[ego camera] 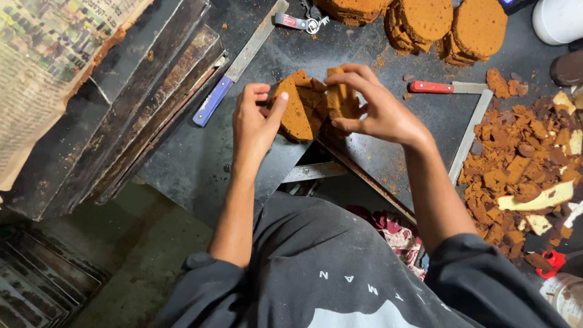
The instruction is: The person cuts and breaks round brown cake pieces into smaller triangular and irregular scraps by hand and with a knife on a workbench.
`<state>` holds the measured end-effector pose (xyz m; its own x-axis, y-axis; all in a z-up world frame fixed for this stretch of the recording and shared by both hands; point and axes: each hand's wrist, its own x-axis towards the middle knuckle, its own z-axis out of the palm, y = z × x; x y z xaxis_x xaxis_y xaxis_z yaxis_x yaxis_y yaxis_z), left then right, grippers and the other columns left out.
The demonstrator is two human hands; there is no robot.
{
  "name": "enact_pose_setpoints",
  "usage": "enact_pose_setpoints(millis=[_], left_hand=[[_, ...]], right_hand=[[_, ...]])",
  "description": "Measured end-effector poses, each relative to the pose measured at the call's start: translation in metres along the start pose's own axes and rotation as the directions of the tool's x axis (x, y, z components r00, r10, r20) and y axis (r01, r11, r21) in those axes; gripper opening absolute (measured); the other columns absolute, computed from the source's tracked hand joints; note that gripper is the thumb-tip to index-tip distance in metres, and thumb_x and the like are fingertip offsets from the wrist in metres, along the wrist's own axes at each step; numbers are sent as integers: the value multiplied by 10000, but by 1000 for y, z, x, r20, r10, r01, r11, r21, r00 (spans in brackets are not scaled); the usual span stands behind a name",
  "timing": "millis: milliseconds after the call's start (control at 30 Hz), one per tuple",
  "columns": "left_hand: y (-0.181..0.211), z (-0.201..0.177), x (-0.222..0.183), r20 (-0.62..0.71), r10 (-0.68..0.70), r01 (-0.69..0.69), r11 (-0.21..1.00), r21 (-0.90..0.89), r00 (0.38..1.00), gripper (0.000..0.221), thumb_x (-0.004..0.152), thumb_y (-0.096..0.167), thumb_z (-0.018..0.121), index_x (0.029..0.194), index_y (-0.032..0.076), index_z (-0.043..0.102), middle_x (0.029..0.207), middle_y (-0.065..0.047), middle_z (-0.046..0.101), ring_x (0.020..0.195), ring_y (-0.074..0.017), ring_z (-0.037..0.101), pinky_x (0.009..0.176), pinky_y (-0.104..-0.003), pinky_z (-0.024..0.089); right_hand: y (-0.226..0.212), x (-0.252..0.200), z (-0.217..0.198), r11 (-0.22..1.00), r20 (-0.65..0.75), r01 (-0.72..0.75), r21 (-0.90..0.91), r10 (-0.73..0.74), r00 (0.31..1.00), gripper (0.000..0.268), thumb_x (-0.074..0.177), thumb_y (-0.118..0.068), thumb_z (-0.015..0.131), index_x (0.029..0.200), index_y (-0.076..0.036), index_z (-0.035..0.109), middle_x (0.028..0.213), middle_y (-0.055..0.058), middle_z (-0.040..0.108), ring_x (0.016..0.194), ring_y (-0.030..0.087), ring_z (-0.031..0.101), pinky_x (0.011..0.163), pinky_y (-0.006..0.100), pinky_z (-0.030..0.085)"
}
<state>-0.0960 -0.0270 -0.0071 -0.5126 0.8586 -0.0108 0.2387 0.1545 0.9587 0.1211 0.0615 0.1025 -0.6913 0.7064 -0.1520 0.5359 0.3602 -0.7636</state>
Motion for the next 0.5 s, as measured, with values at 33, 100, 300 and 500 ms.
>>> enact_pose_setpoints(millis=[33,100,300,500], left_hand=[[-2,-4,-2,11,20,-19,999,-35,1000,453,907,323,784,1210,31,616,1134,-134,679,786,-191,677,727,-337,574],[-4,-7,-7,24,38,-36,997,-70,999,467,897,275,802,1236,22,606,1153,-134,680,790,-168,683,722,-315,581],[-1,-5,-15,40,64,-59,993,-103,997,489,879,223,805,1268,23,586,1169,-136,678,822,-183,684,737,-328,583],[15,-22,-35,167,202,-205,979,4,965,830,828,262,886,1492,72,425,1440,-181,531,1225,-315,553,860,-382,589]], right_hand=[[0,8,0,994,25,93,-62,-91,996,689,785,-120,837,1406,-189,547,1526,124,404,1346,306,531,971,404,595],[0,23,3,976,56,183,-119,-177,983,710,783,-121,848,1425,-184,552,1524,143,419,1403,346,495,1085,428,540],[-1,51,24,906,178,105,-410,-34,984,824,666,-173,871,1422,-257,552,1499,147,434,1337,399,473,1095,478,438],[11,53,12,930,242,259,-260,-197,950,965,653,-243,956,1495,-260,487,1557,175,378,1417,409,402,1151,496,402]])
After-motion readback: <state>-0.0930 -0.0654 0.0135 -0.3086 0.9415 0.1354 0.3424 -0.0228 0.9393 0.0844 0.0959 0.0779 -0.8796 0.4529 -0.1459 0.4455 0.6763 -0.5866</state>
